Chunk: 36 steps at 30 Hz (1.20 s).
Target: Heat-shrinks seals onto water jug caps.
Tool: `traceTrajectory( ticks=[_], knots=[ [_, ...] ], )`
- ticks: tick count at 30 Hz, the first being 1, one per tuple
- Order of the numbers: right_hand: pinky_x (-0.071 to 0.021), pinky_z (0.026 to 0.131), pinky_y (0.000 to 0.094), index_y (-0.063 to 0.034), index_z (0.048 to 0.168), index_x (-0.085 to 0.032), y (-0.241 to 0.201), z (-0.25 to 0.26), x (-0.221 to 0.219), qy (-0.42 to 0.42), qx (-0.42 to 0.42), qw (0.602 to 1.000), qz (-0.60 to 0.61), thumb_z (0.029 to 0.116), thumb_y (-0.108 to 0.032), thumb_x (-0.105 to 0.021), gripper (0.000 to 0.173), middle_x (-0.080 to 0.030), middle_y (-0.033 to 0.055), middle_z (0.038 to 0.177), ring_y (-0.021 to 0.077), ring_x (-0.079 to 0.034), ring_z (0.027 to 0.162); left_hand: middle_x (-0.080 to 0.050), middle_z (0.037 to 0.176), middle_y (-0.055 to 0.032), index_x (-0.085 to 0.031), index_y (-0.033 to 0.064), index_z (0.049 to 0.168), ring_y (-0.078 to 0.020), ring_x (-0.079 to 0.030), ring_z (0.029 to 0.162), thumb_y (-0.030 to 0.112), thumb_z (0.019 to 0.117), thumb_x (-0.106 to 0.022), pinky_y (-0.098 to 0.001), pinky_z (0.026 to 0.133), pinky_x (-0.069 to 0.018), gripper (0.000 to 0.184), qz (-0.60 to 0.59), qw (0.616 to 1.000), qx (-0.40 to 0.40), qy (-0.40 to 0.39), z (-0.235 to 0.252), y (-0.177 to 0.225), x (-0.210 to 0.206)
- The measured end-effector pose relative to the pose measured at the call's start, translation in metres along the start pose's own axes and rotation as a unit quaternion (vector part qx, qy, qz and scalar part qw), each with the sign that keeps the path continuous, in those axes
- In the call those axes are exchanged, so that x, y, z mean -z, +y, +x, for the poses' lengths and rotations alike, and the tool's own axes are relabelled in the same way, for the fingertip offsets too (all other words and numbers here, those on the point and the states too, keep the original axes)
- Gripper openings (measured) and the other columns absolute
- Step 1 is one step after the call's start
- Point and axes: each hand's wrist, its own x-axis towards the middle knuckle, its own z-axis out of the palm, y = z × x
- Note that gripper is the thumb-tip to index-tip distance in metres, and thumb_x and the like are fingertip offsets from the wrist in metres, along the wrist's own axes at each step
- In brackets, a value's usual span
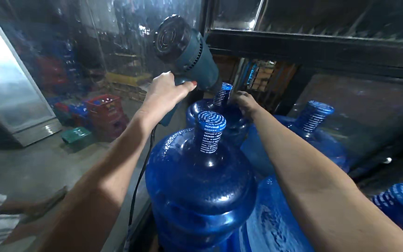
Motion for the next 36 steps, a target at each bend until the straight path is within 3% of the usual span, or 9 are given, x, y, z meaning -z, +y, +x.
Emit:
traceTrajectory(
  ticks=[5, 9, 11, 16, 20, 23, 27, 31, 36],
  knots=[
    [-0.0500, 0.090, 0.0392, 0.0044, 0.138, -0.052, 0.002, 0.004, 0.003, 0.074, 0.019, 0.996, 0.050, 0.1058, -0.015, -0.049, 0.037, -0.060, 0.0216, 0.125, 0.0236, -0.060, 0.103, -0.066, 0.112, -0.0231, -0.064, -0.0026, 0.119, -0.0366, -0.064, 0.107, 0.048, 0.0973, -0.067, -0.0607, 0.092, -0.0476, 0.055, 0.003, 1.000, 0.004, -0.011, 0.001, -0.005, -0.006],
    [-0.0502, 0.097, 0.0516, 0.0063, 0.133, -0.056, -0.006, 0.004, 0.000, 0.087, -0.017, 0.996, -0.029, 0.1045, -0.015, -0.051, 0.036, -0.062, 0.0270, 0.126, 0.0358, -0.063, 0.112, -0.066, 0.108, -0.0250, -0.064, -0.0047, 0.115, -0.0392, -0.064, 0.104, 0.048, 0.0975, -0.067, -0.0625, 0.089, -0.0475, 0.056, 0.031, 0.999, 0.015, -0.025, 0.001, -0.008, -0.012],
    [-0.0482, 0.093, 0.0568, 0.0099, 0.121, -0.061, -0.019, -0.008, -0.013, 0.065, -0.033, 0.992, -0.099, 0.0979, -0.012, -0.060, 0.032, -0.063, 0.0280, 0.118, 0.0378, -0.062, 0.108, -0.065, 0.107, -0.0264, -0.063, -0.0055, 0.115, -0.0417, -0.064, 0.104, 0.047, 0.0980, -0.067, -0.0650, 0.088, -0.0469, 0.055, 0.047, 0.999, 0.019, -0.021, 0.000, -0.008, -0.013],
    [-0.0428, 0.107, 0.0595, 0.0113, 0.149, -0.029, -0.042, -0.018, -0.074, 0.070, -0.093, 0.980, -0.160, 0.0900, -0.032, -0.072, 0.084, -0.044, 0.0341, 0.145, 0.0450, -0.048, 0.135, -0.063, 0.122, -0.0277, -0.061, -0.0084, 0.121, -0.0432, -0.062, 0.115, 0.047, 0.0994, -0.063, -0.0658, 0.095, -0.0461, 0.060, 0.059, 0.997, -0.015, 0.046, -0.005, -0.005, -0.010],
    [-0.0438, 0.108, 0.0524, 0.0135, 0.147, -0.029, -0.043, -0.022, -0.090, 0.141, -0.055, 0.964, -0.218, 0.0942, -0.038, -0.068, 0.083, -0.046, 0.0333, 0.144, 0.0411, -0.051, 0.135, -0.061, 0.126, -0.0285, -0.060, -0.0109, 0.122, -0.0413, -0.061, 0.117, 0.047, 0.1001, -0.061, -0.0620, 0.098, -0.0462, 0.062, 0.052, 0.993, -0.040, 0.094, -0.012, 0.007, 0.001],
    [-0.0473, 0.103, 0.0509, 0.0097, 0.148, -0.029, -0.019, -0.008, -0.071, 0.093, 0.035, 0.987, -0.130, 0.0922, -0.026, -0.071, 0.078, -0.054, 0.0311, 0.135, 0.0378, -0.058, 0.125, -0.063, 0.125, -0.0251, -0.060, -0.0064, 0.127, -0.0354, -0.061, 0.119, 0.047, 0.0998, -0.062, -0.0568, 0.100, -0.0456, 0.060, 0.021, 0.992, -0.045, 0.113, -0.015, 0.010, 0.007],
    [-0.0580, 0.079, 0.0373, -0.0013, 0.136, -0.050, -0.008, 0.015, -0.038, -0.075, 0.061, 0.995, 0.028, 0.0890, -0.010, -0.069, 0.051, -0.066, 0.0113, 0.106, 0.0163, -0.066, 0.089, -0.067, 0.116, -0.0140, -0.063, 0.0030, 0.126, -0.0219, -0.064, 0.107, 0.048, 0.0981, -0.064, -0.0479, 0.094, -0.0497, 0.053, -0.032, 0.990, -0.046, 0.128, -0.011, 0.009, 0.012],
    [-0.0546, 0.073, 0.0304, -0.0070, 0.122, -0.054, -0.020, 0.018, -0.021, -0.165, -0.004, 0.986, -0.004, 0.0894, -0.007, -0.061, 0.034, -0.062, 0.0026, 0.096, 0.0098, -0.062, 0.082, -0.067, 0.109, -0.0168, -0.063, -0.0012, 0.121, -0.0261, -0.065, 0.099, 0.049, 0.0973, -0.065, -0.0512, 0.088, -0.0508, 0.056, -0.041, 0.995, -0.016, 0.090, -0.007, 0.006, 0.010],
    [-0.0552, 0.079, 0.0327, -0.0097, 0.141, -0.045, -0.018, 0.016, -0.017, -0.181, -0.021, 0.983, -0.014, 0.0922, -0.009, -0.062, 0.052, -0.062, 0.0069, 0.108, 0.0129, -0.063, 0.091, -0.066, 0.113, -0.0208, -0.063, -0.0023, 0.121, -0.0320, -0.064, 0.107, 0.050, 0.0966, -0.067, -0.0569, 0.092, -0.0493, 0.058, -0.038, 0.999, 0.012, 0.038, -0.002, 0.000, 0.002]
  ],
)
